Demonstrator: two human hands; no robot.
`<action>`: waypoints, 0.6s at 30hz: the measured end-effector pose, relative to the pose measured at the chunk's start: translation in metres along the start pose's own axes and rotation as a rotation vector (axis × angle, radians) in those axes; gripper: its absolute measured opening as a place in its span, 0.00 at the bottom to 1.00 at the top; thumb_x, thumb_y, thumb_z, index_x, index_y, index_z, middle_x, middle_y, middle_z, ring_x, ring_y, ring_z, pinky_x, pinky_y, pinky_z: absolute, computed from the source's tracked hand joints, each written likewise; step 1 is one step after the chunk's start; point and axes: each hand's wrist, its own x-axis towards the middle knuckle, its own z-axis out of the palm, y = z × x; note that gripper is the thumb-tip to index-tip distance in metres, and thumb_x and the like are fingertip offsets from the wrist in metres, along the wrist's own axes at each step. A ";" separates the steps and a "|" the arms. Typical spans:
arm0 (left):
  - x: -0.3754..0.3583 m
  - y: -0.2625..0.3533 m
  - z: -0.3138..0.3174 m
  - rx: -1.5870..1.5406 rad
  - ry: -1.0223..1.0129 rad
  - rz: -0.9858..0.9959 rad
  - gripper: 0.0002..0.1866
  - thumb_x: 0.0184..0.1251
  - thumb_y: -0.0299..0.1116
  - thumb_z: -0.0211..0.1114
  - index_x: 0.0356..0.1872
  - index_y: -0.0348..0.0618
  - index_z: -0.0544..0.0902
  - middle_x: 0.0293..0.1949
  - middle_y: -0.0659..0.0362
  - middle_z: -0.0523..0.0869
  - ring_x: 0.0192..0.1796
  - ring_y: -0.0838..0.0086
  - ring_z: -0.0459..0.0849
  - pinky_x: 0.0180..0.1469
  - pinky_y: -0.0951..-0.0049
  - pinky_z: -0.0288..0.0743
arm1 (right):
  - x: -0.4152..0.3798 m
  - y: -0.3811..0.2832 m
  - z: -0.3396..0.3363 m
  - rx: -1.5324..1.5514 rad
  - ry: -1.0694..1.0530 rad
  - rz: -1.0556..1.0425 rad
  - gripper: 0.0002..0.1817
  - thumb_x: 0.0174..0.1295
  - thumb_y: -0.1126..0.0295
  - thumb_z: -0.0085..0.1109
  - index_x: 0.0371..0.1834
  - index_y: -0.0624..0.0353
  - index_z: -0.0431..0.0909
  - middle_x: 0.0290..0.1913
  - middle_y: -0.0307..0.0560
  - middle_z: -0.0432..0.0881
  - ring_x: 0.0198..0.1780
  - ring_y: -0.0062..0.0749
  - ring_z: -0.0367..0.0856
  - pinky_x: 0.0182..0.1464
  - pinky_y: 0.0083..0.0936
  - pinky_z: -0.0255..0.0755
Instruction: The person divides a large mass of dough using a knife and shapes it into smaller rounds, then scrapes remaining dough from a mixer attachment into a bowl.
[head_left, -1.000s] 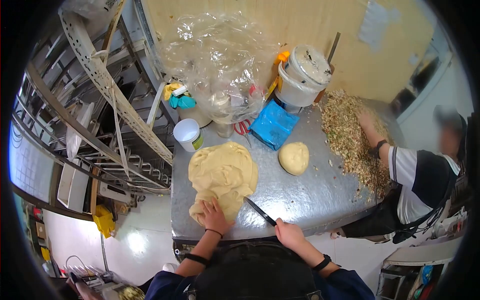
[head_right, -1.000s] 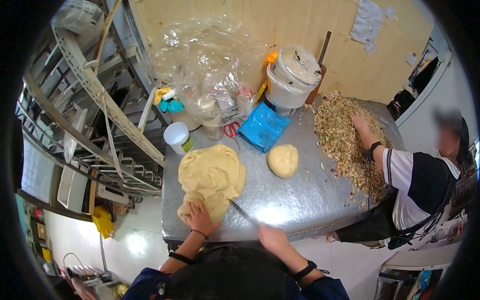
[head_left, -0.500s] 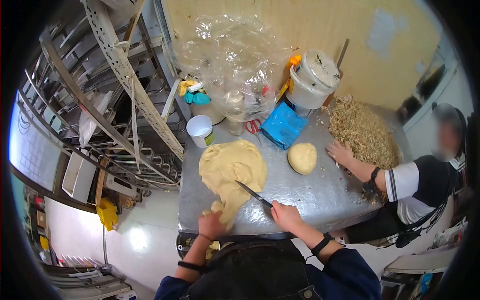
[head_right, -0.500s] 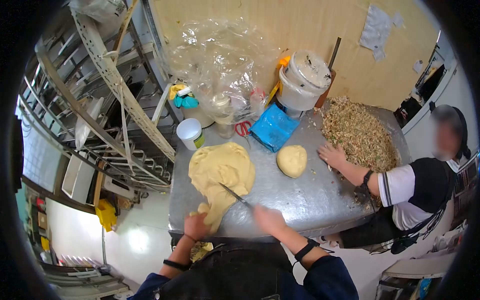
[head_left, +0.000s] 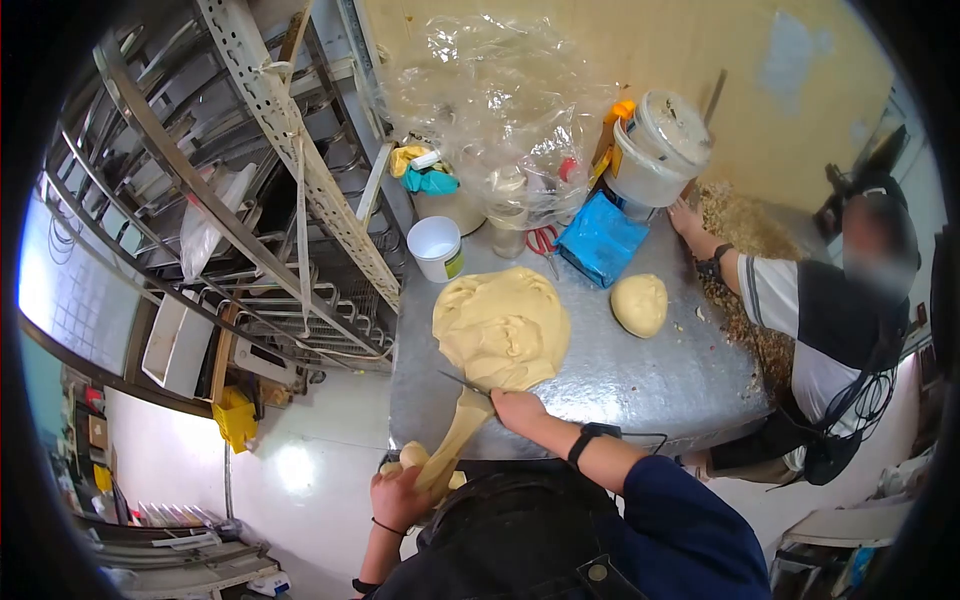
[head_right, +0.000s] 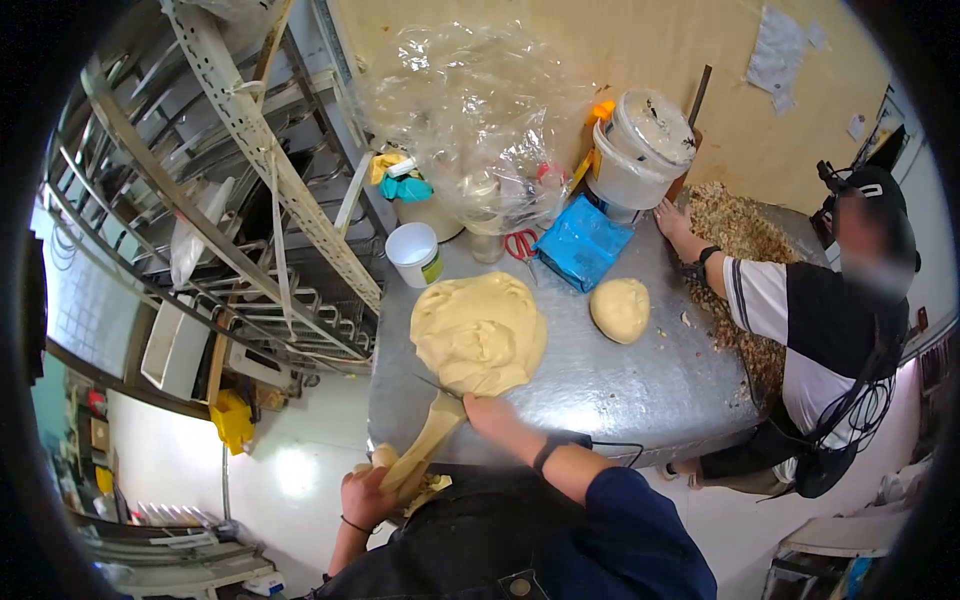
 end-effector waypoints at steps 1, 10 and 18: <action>-0.004 -0.006 -0.002 0.002 0.000 0.006 0.11 0.38 0.40 0.66 0.26 0.49 0.80 0.20 0.57 0.80 0.26 0.61 0.80 0.31 0.61 0.69 | 0.006 -0.002 0.006 -0.014 0.016 -0.028 0.09 0.56 0.70 0.44 0.36 0.63 0.67 0.29 0.58 0.80 0.30 0.51 0.80 0.29 0.43 0.73; -0.026 -0.024 -0.053 -0.522 0.211 -0.363 0.07 0.42 0.24 0.63 0.27 0.37 0.79 0.22 0.54 0.80 0.26 0.69 0.80 0.33 0.74 0.73 | -0.030 -0.003 -0.015 -0.064 -0.104 0.023 0.10 0.58 0.69 0.41 0.40 0.61 0.66 0.30 0.56 0.80 0.33 0.51 0.81 0.32 0.43 0.74; -0.018 -0.033 -0.113 -1.099 0.650 -0.435 0.11 0.42 0.24 0.58 0.31 0.35 0.73 0.29 0.58 0.76 0.34 0.75 0.74 0.40 0.77 0.69 | -0.102 0.041 -0.052 -0.072 -0.159 0.031 0.12 0.60 0.64 0.43 0.44 0.56 0.67 0.29 0.54 0.80 0.31 0.50 0.80 0.30 0.43 0.73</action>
